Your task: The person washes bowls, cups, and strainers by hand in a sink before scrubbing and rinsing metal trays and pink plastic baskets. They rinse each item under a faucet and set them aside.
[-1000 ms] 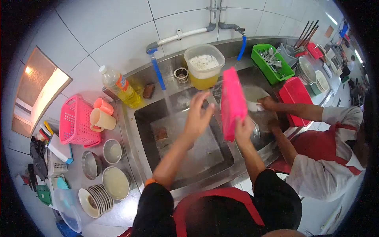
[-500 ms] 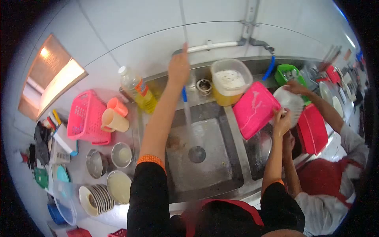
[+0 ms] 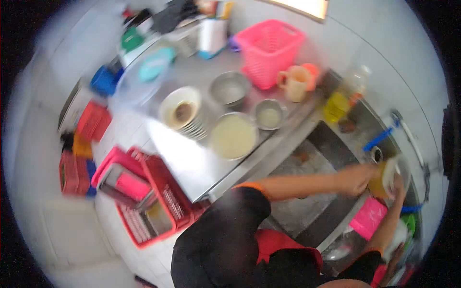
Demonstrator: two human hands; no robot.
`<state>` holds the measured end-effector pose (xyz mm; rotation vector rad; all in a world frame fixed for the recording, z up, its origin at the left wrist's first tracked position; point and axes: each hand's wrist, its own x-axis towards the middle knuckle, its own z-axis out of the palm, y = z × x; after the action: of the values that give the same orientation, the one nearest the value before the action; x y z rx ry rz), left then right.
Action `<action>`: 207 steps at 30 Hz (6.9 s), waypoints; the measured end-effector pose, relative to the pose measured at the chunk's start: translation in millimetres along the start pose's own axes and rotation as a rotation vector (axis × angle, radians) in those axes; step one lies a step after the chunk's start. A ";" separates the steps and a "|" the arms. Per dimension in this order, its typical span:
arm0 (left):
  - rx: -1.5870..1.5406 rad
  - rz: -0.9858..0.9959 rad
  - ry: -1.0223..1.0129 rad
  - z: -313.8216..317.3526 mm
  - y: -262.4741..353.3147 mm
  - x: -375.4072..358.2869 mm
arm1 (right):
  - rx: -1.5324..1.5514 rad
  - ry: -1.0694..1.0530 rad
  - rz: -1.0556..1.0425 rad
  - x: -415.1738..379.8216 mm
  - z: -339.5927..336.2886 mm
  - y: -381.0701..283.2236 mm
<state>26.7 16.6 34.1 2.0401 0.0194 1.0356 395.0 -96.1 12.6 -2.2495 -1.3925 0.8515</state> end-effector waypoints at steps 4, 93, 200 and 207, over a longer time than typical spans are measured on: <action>0.129 -0.353 0.072 -49.9 38.3 -222.6 | -0.113 0.629 -0.107 43.0 11.3 -53.0; -0.852 -1.123 0.084 -126.9 21.2 -74.8 | 0.310 0.875 0.334 -186.5 119.3 -201.1; -1.160 -0.952 0.807 37.5 -117.2 -85.1 | 1.334 0.772 -0.025 -103.7 224.3 -141.1; -1.057 -1.350 0.607 147.0 -55.0 -98.8 | 1.527 1.432 0.064 -163.0 237.9 -170.7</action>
<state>78.9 -80.1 -115.3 0.4098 0.8378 0.4774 69.0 -167.4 -17.8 -0.9927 0.1493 -0.0097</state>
